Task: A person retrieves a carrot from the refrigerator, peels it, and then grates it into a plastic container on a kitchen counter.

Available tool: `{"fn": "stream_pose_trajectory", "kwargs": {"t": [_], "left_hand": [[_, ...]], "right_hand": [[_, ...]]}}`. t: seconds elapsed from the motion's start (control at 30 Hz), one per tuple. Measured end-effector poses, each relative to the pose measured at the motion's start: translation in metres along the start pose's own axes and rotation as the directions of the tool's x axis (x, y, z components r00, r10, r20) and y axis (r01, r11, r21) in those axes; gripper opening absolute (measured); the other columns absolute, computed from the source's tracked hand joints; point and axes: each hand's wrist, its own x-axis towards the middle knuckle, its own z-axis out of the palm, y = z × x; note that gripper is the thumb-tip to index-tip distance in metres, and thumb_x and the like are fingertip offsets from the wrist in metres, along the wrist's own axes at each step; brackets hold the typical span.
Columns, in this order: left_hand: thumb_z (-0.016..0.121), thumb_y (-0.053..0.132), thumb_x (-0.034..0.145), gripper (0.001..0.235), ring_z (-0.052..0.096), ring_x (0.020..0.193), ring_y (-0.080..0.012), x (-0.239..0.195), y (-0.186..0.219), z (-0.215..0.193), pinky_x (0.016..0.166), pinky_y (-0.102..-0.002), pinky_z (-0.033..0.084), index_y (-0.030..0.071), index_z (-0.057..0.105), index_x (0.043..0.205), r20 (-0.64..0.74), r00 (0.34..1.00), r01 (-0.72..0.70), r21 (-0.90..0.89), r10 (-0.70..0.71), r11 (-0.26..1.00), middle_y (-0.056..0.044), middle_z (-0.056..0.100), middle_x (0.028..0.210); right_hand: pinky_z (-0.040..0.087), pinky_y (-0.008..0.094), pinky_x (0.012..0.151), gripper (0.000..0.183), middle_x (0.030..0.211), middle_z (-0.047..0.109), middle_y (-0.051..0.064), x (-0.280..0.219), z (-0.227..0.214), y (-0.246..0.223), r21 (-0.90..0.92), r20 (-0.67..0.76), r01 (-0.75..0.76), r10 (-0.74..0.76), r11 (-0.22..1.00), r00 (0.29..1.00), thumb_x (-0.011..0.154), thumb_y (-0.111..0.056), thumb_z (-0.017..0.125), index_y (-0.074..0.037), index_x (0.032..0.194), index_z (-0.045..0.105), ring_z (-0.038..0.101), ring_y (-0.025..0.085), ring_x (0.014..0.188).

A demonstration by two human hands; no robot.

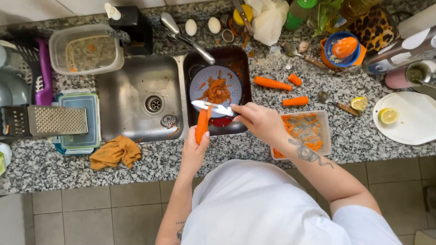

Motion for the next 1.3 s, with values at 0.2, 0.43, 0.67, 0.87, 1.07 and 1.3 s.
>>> {"fn": "stream_pose_trajectory", "kwargs": {"t": [0.2, 0.43, 0.67, 0.87, 1.07, 1.3], "left_hand": [[0.05, 0.036, 0.092, 0.04, 0.047, 0.056, -0.0183, -0.002, 0.013, -0.002, 0.049, -0.032, 0.04, 0.002, 0.051, 0.114, -0.029, 1.0, -0.007, 0.155, 0.012, 0.988, -0.011, 0.051, 0.068], [0.047, 0.037, 0.094, 0.033, 0.039, 0.051, -0.0113, 0.004, -0.013, 0.0, 0.048, -0.025, 0.035, 0.007, 0.055, 0.107, 0.027, 0.999, -0.042, -0.071, 0.044, 0.997, -0.003, 0.049, 0.06], [0.043, 0.029, 0.096, 0.026, 0.033, 0.052, -0.0071, 0.0, 0.008, 0.001, 0.051, -0.02, 0.03, 0.006, 0.053, 0.105, 0.127, 0.989, -0.022, -0.394, 0.078, 0.919, 0.001, 0.042, 0.058], [0.038, 0.038, 0.097, 0.042, 0.033, 0.053, -0.0123, 0.001, 0.012, -0.003, 0.05, -0.026, 0.031, 0.005, 0.042, 0.122, 0.208, 0.977, 0.042, -0.421, 0.052, 0.906, -0.005, 0.048, 0.063], [0.032, 0.032, 0.099, 0.045, 0.049, 0.065, -0.0132, 0.004, 0.004, -0.003, 0.055, -0.025, 0.042, -0.003, 0.044, 0.125, 0.176, 0.984, 0.077, -0.475, 0.008, 0.876, -0.012, 0.058, 0.086], [0.052, 0.023, 0.095, 0.032, 0.038, 0.047, -0.0068, 0.003, 0.002, 0.007, 0.043, -0.02, 0.036, 0.001, 0.051, 0.118, 0.093, 0.995, 0.012, -0.37, 0.024, 0.929, -0.002, 0.047, 0.066]], "right_hand": [[0.052, 0.024, 0.055, 0.025, 0.074, 0.057, -0.004, 0.003, 0.0, -0.014, -0.068, 0.012, 0.099, -0.099, 0.993, 0.995, 0.09, -0.034, 0.057, -0.024, 0.112, 0.061, 0.063, 0.015, 0.064], [0.054, 0.033, 0.057, 0.028, 0.074, 0.058, 0.0, 0.016, -0.011, 0.008, -0.052, -0.01, -0.057, 0.056, 0.997, 0.998, 0.092, -0.032, 0.056, -0.022, 0.118, 0.06, 0.065, 0.023, 0.068], [0.053, 0.024, 0.058, 0.03, 0.075, 0.061, -0.002, 0.003, 0.0, -0.011, 0.053, 0.092, 0.064, -0.068, 0.997, 0.993, 0.09, -0.035, 0.056, -0.024, 0.117, 0.061, 0.064, 0.015, 0.064], [0.054, 0.035, 0.06, 0.024, 0.082, 0.061, -0.001, 0.019, -0.009, 0.019, -0.011, 0.032, -0.144, 0.144, 0.99, 0.989, 0.095, -0.035, 0.052, -0.026, 0.116, 0.059, 0.066, 0.024, 0.069], [0.05, 0.027, 0.052, 0.027, 0.073, 0.056, -0.002, 0.011, -0.013, -0.002, 0.032, 0.031, -0.132, 0.131, 0.991, 0.991, 0.095, -0.033, 0.053, -0.024, 0.119, 0.06, 0.063, 0.02, 0.06], [0.052, 0.028, 0.051, 0.028, 0.073, 0.058, -0.003, -0.006, 0.005, -0.019, -0.112, -0.055, 0.125, -0.131, 0.986, 0.99, 0.088, -0.031, 0.061, -0.025, 0.115, 0.061, 0.063, 0.019, 0.061]]}}
